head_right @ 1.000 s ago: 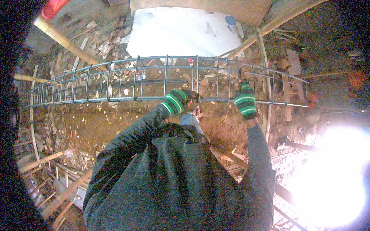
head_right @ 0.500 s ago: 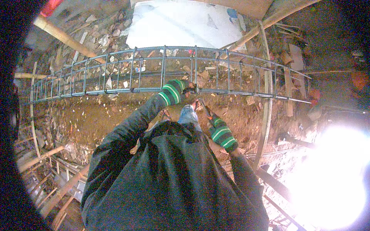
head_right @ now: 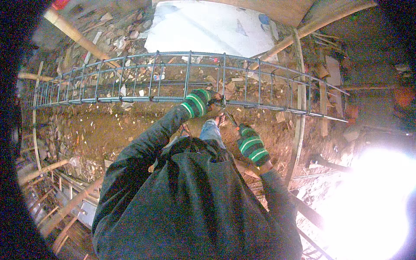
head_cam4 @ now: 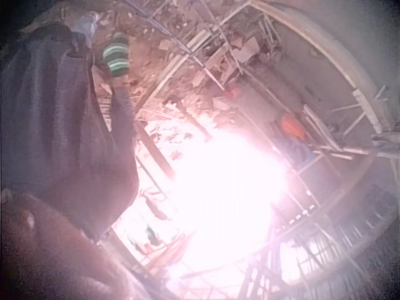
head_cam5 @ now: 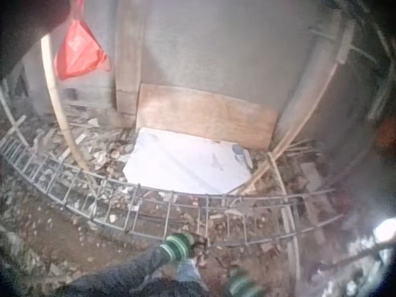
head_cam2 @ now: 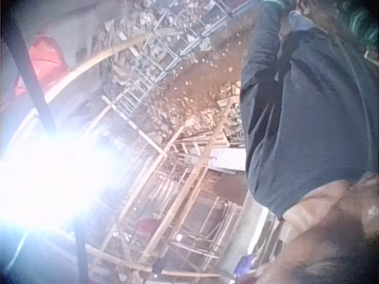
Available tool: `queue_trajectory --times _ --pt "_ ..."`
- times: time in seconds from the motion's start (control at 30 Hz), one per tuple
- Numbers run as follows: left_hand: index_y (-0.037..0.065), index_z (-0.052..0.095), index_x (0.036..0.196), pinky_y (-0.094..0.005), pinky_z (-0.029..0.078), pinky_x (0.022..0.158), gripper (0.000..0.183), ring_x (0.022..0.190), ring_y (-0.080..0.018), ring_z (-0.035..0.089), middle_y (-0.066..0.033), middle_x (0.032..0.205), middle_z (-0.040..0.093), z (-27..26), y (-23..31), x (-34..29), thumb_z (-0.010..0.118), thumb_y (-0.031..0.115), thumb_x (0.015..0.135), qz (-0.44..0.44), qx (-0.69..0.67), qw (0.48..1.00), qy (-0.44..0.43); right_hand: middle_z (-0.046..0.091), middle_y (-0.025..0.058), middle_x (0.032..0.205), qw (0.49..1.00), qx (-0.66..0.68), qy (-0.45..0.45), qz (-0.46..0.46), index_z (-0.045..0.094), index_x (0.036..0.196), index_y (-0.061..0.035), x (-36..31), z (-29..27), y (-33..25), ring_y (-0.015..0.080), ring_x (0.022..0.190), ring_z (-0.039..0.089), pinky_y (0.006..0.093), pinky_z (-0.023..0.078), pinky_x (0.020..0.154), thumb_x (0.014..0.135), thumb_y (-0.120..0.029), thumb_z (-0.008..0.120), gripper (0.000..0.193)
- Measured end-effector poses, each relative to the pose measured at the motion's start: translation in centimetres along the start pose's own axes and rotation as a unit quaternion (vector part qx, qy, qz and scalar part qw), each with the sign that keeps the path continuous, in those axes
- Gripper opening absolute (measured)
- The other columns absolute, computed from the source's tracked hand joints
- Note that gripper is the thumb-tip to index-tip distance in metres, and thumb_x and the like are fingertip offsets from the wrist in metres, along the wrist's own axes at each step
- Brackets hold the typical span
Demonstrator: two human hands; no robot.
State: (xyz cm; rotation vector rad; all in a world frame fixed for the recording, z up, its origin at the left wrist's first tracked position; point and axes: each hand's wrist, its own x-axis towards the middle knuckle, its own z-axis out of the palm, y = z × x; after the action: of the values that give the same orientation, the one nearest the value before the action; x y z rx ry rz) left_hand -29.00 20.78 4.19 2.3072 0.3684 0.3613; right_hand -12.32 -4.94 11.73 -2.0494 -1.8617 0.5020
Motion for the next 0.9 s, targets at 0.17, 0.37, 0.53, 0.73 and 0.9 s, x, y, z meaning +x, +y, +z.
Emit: queue_trajectory --times 0.17,0.37,0.53,0.73,0.9 --pt "0.016 0.066 0.114 -0.0463 0.053 0.080 0.038 0.091 -0.0393 0.065 -0.0157 0.101 0.069 0.3 -0.3 0.1 0.067 0.016 0.076 -0.001 0.014 1.000 0.000 0.063 0.0252 0.096 0.996 -0.039 -0.078 0.038 0.060 0.110 0.0027 1.1 -1.3 0.9 0.0427 0.087 0.060 0.0489 0.049 0.077 0.092 -0.023 0.061 0.032" --pt "0.015 0.067 0.110 -0.0467 0.052 0.079 0.033 0.091 -0.0392 0.065 -0.0161 0.100 0.069 0.4 -0.2 0.3 0.069 0.017 0.077 -0.007 0.004 1.000 0.004 0.065 0.0208 0.089 0.987 0.025 -0.118 0.102 0.059 0.112 0.0007 1.3 0.2 1.4 0.0348 0.080 0.064 0.0446 0.051 0.068 0.098 -0.030 0.057 0.034" --pt "0.014 0.067 0.110 -0.0455 0.052 0.079 0.033 0.090 -0.0397 0.065 -0.0170 0.097 0.069 0.2 0.0 0.1 0.070 0.018 0.077 -0.018 -0.031 0.999 0.009 0.060 0.0029 0.084 0.859 0.472 -0.146 0.133 0.058 0.107 -0.0076 0.7 2.4 1.7 0.0140 0.069 0.059 0.0330 0.051 0.059 0.096 -0.029 0.064 0.025" --pt "0.014 0.067 0.113 -0.0458 0.051 0.082 0.041 0.090 -0.0372 0.065 -0.0152 0.100 0.069 -0.1 0.5 -0.3 0.070 0.019 0.073 -0.047 -0.022 0.999 0.015 0.059 0.0012 0.081 0.499 0.786 -0.299 0.210 0.059 0.105 -0.0139 -0.2 2.7 1.5 0.0133 0.071 0.060 0.0283 0.049 0.060 0.087 -0.022 0.072 0.024" --pt "0.014 0.068 0.113 -0.0455 0.051 0.083 0.041 0.089 -0.0372 0.065 -0.0161 0.097 0.069 0.2 0.1 0.0 0.070 0.019 0.072 -0.014 0.003 1.000 0.024 0.062 0.0070 0.095 0.877 0.364 -0.215 0.229 0.058 0.107 -0.0075 -0.5 2.3 0.2 0.0205 0.083 0.062 0.0349 0.050 0.071 0.087 -0.020 0.068 0.025"
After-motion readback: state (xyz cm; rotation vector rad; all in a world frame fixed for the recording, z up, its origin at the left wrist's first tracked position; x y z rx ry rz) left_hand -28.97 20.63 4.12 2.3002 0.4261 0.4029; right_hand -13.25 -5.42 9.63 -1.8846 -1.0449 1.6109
